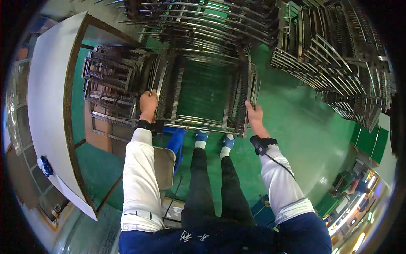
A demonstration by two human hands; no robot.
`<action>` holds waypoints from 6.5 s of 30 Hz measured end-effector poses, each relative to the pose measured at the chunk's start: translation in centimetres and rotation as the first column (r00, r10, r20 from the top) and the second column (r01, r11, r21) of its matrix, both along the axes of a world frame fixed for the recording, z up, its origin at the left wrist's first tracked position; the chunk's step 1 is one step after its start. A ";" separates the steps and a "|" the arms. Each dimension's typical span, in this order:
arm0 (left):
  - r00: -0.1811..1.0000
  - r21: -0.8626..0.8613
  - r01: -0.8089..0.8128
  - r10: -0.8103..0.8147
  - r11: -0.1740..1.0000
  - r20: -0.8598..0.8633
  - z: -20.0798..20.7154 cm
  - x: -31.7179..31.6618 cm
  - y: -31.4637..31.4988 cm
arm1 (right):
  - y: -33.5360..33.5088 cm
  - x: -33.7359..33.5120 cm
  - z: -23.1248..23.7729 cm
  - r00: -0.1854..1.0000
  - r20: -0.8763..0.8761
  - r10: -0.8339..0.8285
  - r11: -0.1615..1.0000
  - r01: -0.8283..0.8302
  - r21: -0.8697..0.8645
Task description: Manually feeding metal or plastic plates into a processing machine and organizing metal storage racks.
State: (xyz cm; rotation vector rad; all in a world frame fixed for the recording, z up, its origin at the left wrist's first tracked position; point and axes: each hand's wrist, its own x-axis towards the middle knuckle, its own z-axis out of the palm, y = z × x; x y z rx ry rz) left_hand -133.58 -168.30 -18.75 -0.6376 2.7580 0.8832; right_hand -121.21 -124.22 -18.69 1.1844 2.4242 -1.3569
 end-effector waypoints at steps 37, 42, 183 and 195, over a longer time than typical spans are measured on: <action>0.936 0.761 0.126 0.177 0.636 -0.304 41.0 15.8 13.7 | 9.4 20.9 42.0 0.712 -0.420 -0.563 0.819 0.411 -0.401; 0.962 0.771 0.175 0.059 0.612 -0.266 43.2 17.8 20.5 | 15.3 25.7 43.6 0.616 -0.553 -0.561 0.828 0.431 -0.360; 0.892 0.695 0.406 -0.421 0.594 -0.162 37.4 20.7 163.8 | 152.1 32.2 31.9 0.729 -0.397 -0.558 0.824 0.430 -0.369; 0.966 0.849 0.211 -0.239 0.484 -0.104 43.1 17.5 165.0 | 151.4 27.3 41.7 0.605 -0.552 -0.574 0.807 0.533 -0.254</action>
